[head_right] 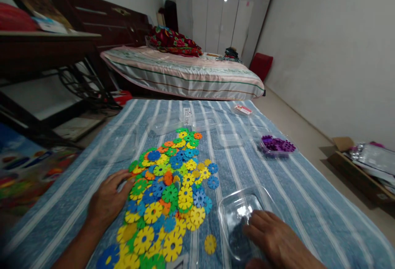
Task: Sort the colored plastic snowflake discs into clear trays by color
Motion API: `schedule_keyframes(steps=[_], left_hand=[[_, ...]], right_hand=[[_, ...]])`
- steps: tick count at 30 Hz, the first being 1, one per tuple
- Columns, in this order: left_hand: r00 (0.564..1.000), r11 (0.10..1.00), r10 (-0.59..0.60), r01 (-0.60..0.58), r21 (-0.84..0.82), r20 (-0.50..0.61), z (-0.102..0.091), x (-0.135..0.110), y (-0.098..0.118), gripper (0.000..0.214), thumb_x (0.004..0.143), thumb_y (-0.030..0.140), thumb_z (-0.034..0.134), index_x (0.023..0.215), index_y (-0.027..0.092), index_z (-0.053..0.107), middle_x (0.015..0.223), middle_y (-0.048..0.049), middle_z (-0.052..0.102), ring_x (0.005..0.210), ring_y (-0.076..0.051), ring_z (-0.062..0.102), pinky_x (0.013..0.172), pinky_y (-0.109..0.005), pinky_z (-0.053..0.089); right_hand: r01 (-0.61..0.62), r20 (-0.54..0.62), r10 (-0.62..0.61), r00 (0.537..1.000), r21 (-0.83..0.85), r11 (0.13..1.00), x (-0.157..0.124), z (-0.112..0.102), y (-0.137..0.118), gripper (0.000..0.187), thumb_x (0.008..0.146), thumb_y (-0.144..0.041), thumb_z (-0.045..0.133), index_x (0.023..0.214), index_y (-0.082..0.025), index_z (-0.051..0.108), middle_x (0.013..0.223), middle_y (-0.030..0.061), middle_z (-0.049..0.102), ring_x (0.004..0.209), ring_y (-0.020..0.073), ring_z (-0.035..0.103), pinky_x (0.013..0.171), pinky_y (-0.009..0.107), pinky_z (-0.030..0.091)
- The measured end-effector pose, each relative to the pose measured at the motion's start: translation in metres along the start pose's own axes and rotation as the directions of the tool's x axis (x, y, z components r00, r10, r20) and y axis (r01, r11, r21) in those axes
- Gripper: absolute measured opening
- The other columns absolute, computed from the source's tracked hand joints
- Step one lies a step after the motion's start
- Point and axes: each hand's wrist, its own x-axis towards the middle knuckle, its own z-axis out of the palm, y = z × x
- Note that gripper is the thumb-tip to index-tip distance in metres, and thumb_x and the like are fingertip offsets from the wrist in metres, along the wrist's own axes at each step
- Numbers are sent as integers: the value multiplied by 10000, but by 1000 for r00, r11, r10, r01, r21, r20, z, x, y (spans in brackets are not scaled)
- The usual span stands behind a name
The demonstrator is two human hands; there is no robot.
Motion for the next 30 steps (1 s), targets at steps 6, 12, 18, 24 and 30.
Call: schedule_keyframes(steps=[6, 12, 18, 24, 30], left_hand=[[1000, 1000, -6, 6, -15, -3, 2, -1, -2, 307, 819, 462, 474, 831, 219, 661, 1085, -113, 736, 1058, -267, 676, 1007, -396, 523], [1000, 1000, -22, 23, -18, 6, 2, -2, -2, 300, 812, 455, 487, 844, 219, 670, 1099, -107, 735, 1062, -253, 671, 1016, -387, 515], [1000, 1000, -14, 14, -2, -12, 2, -2, -1, 329, 820, 460, 462, 830, 213, 678, 1076, -115, 736, 1035, -265, 681, 987, -393, 529], [1000, 1000, 12, -12, -1, -29, 3, -2, -4, 318, 828, 451, 467, 832, 208, 671, 1074, -120, 742, 1036, -261, 685, 976, -390, 538], [999, 1000, 6, -6, -6, -39, 6, -2, -8, 316, 818, 448, 471, 818, 206, 674, 1058, -114, 745, 1025, -265, 689, 972, -396, 544]], right_hand=[[-7, 1, 7, 1000, -123, 992, -5, 35, 16, 101, 808, -176, 647, 893, -231, 652, 876, 28, 709, 756, 190, 642, 711, 304, 467], [-8, -126, -34, 991, -319, 948, 22, 36, 39, 251, 875, -19, 485, 711, -198, 548, 657, 1, 599, 596, 135, 527, 616, 263, 326], [-162, -110, 130, 985, -370, 915, 65, 22, 61, 269, 886, -28, 458, 711, -185, 590, 677, 24, 637, 622, 136, 554, 625, 267, 309], [-293, -55, 293, 954, -353, 888, 100, 8, 70, 276, 946, -101, 433, 811, -180, 661, 789, 56, 700, 720, 148, 619, 629, 270, 308], [-366, -27, 381, 924, -341, 866, 114, 7, 77, 276, 963, -112, 439, 869, -177, 690, 853, 64, 722, 768, 160, 653, 633, 264, 320]])
